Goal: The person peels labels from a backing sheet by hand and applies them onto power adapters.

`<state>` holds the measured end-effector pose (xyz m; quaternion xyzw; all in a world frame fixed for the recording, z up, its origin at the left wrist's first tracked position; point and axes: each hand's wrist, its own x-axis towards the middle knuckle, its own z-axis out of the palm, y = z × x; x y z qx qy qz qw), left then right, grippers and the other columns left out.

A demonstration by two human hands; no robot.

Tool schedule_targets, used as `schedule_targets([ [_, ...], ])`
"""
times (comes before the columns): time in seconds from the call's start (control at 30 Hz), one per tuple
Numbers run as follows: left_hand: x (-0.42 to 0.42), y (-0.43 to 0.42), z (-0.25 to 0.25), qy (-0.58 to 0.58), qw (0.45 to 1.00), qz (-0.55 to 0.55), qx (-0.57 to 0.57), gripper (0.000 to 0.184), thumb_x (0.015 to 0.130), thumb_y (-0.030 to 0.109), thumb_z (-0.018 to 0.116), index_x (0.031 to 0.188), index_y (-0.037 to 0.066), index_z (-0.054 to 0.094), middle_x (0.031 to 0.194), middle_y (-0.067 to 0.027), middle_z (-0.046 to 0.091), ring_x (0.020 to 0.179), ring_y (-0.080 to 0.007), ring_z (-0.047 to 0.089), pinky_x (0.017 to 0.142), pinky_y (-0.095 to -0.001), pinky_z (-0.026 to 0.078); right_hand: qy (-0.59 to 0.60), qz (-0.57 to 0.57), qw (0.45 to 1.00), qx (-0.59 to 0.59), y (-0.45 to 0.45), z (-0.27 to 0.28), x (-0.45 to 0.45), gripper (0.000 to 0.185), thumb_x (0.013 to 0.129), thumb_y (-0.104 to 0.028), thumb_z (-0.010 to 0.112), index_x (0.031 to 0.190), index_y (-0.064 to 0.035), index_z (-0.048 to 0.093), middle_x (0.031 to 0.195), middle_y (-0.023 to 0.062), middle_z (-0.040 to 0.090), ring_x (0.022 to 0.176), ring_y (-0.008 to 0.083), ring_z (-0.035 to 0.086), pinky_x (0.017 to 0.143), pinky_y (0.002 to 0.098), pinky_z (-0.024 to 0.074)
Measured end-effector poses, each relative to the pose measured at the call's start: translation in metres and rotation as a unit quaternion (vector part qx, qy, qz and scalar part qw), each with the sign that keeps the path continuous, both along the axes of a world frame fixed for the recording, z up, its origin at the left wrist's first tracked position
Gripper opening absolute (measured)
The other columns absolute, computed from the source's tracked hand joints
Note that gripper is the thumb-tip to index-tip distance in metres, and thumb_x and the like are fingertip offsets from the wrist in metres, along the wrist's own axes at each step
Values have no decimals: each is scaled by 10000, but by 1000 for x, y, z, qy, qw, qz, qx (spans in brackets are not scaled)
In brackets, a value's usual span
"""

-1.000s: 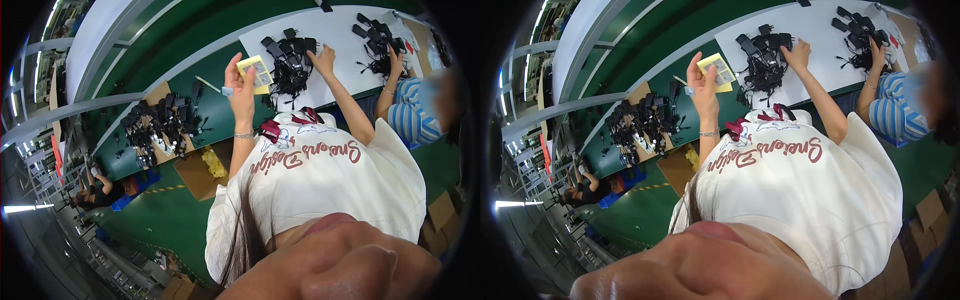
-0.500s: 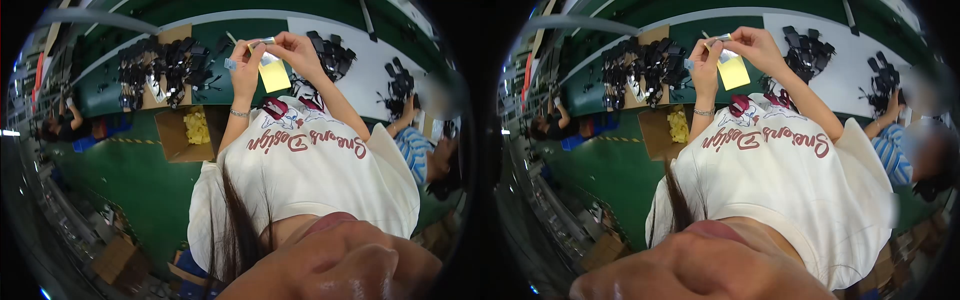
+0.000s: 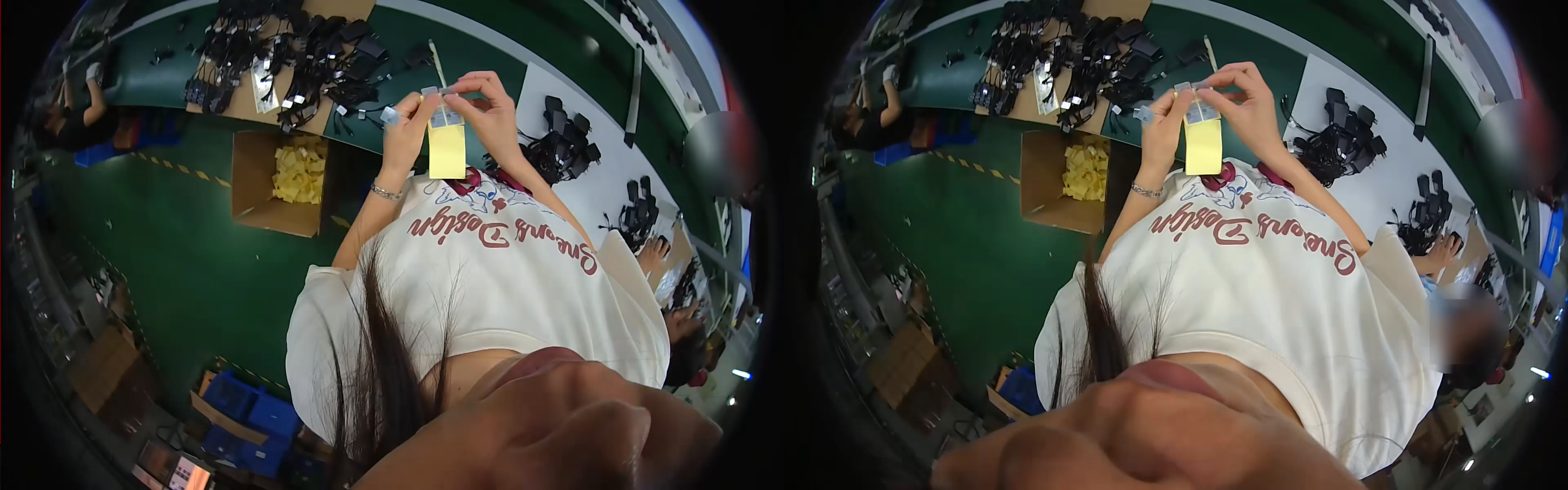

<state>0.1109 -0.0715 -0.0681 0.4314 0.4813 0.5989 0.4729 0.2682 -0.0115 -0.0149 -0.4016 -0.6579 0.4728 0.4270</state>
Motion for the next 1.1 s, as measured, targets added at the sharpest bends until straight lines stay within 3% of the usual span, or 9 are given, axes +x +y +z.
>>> schedule_targets([
  [0.1,9,-22,-1,-175,980,44,-85,243,1044,214,603,1020,-12,687,898,22,657,801,-29,549,712,-206,438,-35,30,998,-46,-3,-16,-9,160,866,-55,785,1005,-6,724,1162,61,574,987,117,641,811,252,561],
  [0.43,-18,-45,-29,-287,936,94,-180,258,1047,238,584,1115,3,667,988,-18,684,877,-88,631,777,-243,502,-129,116,983,51,12,-38,-40,161,860,-96,795,994,-42,726,1130,67,579,1043,178,633,870,296,549],
  [0.53,-39,-60,-59,-362,884,137,-262,251,1037,239,588,1131,16,656,1045,-51,698,930,-138,675,822,-286,558,10,50,994,-97,48,-68,-62,330,856,-113,796,1152,-48,664,1133,93,595,1060,198,629,887,300,535],
  [0.67,-78,-85,-79,-400,868,210,-208,252,1018,245,594,1145,32,635,1079,-75,690,950,-197,690,812,-350,586,-284,10,954,98,119,-140,-98,623,819,-152,829,1331,-54,489,1129,125,638,951,214,650,827,301,537],
  [0.8,-92,-85,-68,-405,831,330,-190,219,1021,226,559,1002,27,648,907,-34,659,778,-135,639,700,-275,500,-334,-57,929,149,126,-135,-132,385,909,-17,633,1293,-29,629,1087,161,657,874,182,671,800,295,546],
  [0.9,-103,-90,-81,-394,840,329,-179,263,1014,268,592,1164,53,613,1096,-63,676,973,-198,677,826,-384,584,-387,-67,914,107,119,-107,-147,274,944,-50,629,1208,-12,686,1038,151,685,861,162,678,809,281,540],
  [0.97,-104,-84,-89,-396,843,319,-176,263,1016,269,590,1164,52,612,1095,-63,676,973,-200,677,825,-384,583,-410,-63,906,82,124,-115,-146,236,952,-80,646,1170,-6,701,1017,143,696,862,155,680,816,275,537],
  [1.07,-104,-77,-92,-391,855,295,-169,265,1018,270,586,1166,51,612,1094,-63,677,974,-204,678,823,-385,582,-447,19,890,88,156,-188,-129,734,833,-231,830,1390,-42,392,1053,142,685,914,243,682,835,402,564],
  [1.1,-102,-73,-88,-388,861,288,-160,267,1027,263,574,1180,47,610,1101,-63,679,984,-205,678,832,-380,578,-445,17,891,87,156,-186,-127,734,833,-231,830,1390,-42,392,1053,142,685,914,243,682,835,402,564],
])
